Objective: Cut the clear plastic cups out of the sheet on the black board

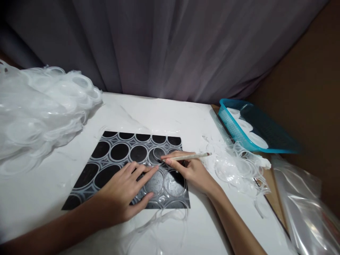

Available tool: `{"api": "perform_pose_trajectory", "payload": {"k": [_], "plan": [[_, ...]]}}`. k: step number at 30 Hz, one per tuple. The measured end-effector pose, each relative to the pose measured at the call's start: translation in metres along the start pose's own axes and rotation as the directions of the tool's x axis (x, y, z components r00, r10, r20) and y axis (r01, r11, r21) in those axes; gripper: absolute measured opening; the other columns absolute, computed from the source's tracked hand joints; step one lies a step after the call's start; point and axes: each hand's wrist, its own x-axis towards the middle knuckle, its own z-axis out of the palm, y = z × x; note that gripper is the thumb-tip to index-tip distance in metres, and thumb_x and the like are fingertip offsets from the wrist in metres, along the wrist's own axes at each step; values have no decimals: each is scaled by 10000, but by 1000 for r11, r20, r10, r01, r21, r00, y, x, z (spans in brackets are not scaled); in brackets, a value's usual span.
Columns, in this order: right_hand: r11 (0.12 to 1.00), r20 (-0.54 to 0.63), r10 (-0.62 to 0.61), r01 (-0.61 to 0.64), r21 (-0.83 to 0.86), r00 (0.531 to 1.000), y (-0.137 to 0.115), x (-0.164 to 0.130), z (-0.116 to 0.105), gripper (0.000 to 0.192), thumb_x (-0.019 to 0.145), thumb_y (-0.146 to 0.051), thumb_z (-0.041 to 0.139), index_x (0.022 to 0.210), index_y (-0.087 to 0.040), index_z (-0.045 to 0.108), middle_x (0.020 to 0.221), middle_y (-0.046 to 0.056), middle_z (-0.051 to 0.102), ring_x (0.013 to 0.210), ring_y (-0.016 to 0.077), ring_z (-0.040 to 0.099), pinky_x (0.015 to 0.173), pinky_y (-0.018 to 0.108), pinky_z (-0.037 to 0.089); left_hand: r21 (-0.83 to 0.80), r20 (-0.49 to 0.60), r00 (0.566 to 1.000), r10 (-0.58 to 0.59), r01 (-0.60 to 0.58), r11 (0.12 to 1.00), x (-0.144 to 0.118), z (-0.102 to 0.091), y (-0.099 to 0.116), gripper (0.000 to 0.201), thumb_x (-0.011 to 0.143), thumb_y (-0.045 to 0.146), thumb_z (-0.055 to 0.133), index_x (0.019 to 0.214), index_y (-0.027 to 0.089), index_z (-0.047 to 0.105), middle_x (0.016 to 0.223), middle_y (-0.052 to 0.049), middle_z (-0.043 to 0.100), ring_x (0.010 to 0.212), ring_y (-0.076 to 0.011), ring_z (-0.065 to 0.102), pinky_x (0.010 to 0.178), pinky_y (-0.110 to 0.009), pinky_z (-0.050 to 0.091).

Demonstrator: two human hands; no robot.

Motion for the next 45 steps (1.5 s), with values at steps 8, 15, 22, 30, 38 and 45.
{"api": "perform_pose_trajectory", "payload": {"k": [8,15,22,30,38,45], "plan": [[1000,45,13,-14,22,999,3,0,-4,187,987,-376,701,1123,-301,804,1130,50,762,1033,219,718,908,378,572,-3,5,1000,-18,18,1000,0,3,0,571,976,303,592,1475,37,508,1285,-175,582,1164,-306,526,992,-519,534],[1000,73,-14,13,21,997,3,1,-5,201,992,-379,694,1130,-283,804,1123,60,765,1034,221,721,911,386,588,-4,16,1000,-18,18,1000,-1,3,0,543,994,305,559,1473,53,520,1405,-158,554,1247,-290,512,1055,-488,492],[940,127,-292,309,-145,948,-2,-1,-7,237,1025,-229,646,1215,-304,766,1195,22,763,1094,184,710,946,379,583,-19,60,998,-12,13,1000,2,0,-1,529,1013,316,544,1489,88,511,1437,-86,570,1250,-265,500,1073,-460,457],[716,279,-466,544,-438,839,10,-11,-2,510,1015,-40,506,1476,-254,553,1496,59,598,1310,196,634,1054,438,538,-36,72,997,15,-13,999,1,-1,-1,535,1016,335,560,1486,86,509,1437,-41,582,1232,-263,487,1067,-467,453],[754,188,-452,486,-441,872,16,0,7,644,998,-45,528,1568,-338,462,1471,-13,619,1278,174,637,1058,414,535,-50,54,998,27,-24,998,2,-2,2,531,991,300,593,1453,44,543,1388,-82,614,1175,-283,511,1029,-492,497],[873,-3,-371,348,-341,929,-2,10,16,317,1038,-175,594,1293,-304,732,1246,-12,751,1109,191,727,956,395,590,-86,50,999,17,-13,996,-2,0,1,544,1006,315,581,1474,44,519,1439,-76,592,1207,-284,498,1072,-511,476]]}}
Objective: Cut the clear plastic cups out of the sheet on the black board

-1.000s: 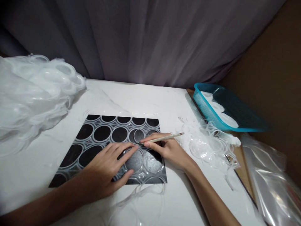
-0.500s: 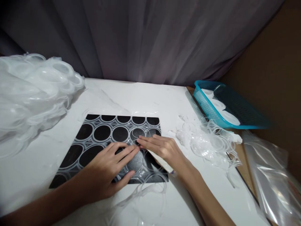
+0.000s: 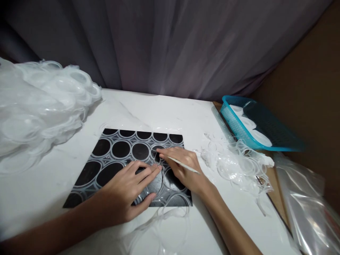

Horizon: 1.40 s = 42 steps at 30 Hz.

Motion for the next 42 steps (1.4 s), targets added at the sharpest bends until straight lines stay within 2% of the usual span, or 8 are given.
{"api": "perform_pose_trajectory", "payload": {"k": [6,11,15,20,28,34,39,42], "plan": [[896,107,325,-342,283,940,-5,-4,-8,218,1013,-357,673,1199,-341,787,1221,12,758,1146,207,713,1032,385,561,-41,14,1000,2,-2,999,1,0,-4,521,1045,338,517,1493,71,497,1418,-66,594,1179,-271,495,1034,-504,472],[851,174,354,-394,348,919,-4,-7,-8,194,999,-386,688,1143,-333,806,1197,30,758,1143,215,703,1025,382,551,-44,11,1000,9,-9,999,2,-1,-4,509,1055,343,485,1493,83,500,1385,-77,608,1157,-277,502,1030,-505,460],[902,142,256,-289,320,956,-8,-5,-4,204,1021,-334,657,1167,-309,797,1195,39,755,1132,212,701,1007,391,556,-38,15,1000,3,-3,999,2,0,-4,535,1040,340,526,1507,82,484,1386,-84,606,1167,-283,501,1021,-502,469],[996,33,7,-10,90,999,-2,-4,-2,275,1045,-174,578,1239,-272,747,1267,33,732,1123,183,690,949,381,570,-21,4,1000,-10,10,1000,0,0,0,540,1021,318,550,1492,61,493,1410,-97,601,1173,-294,501,1065,-525,455],[925,16,-204,198,-325,979,11,-1,1,393,1011,-87,580,1364,-250,632,1289,18,727,1007,212,693,830,443,481,-53,-6,1000,-13,12,999,2,-2,-1,517,1020,319,545,1461,49,521,1409,-91,605,1185,-273,505,1091,-511,449],[958,-273,-70,-12,-288,959,22,5,-13,258,1033,-140,593,1234,-240,719,1229,41,745,1083,210,701,879,423,524,-82,18,999,-47,48,996,-1,-1,-1,537,1024,331,545,1501,90,494,1444,-56,592,1218,-266,492,1128,-510,429],[954,-471,16,-154,-256,882,28,6,-26,237,1030,-222,618,1227,-255,746,1250,57,731,1071,240,704,865,425,562,-63,4,999,-35,35,997,-2,0,-1,546,1020,320,560,1505,81,487,1438,-65,599,1220,-282,487,1102,-519,456],[940,-611,11,-217,-265,791,34,5,-40,227,1023,-278,630,1205,-243,762,1226,74,738,1039,262,706,840,437,561,-58,3,1000,-17,17,998,-2,1,0,553,1000,302,588,1501,88,488,1413,-75,611,1174,-278,504,1076,-544,477]]}}
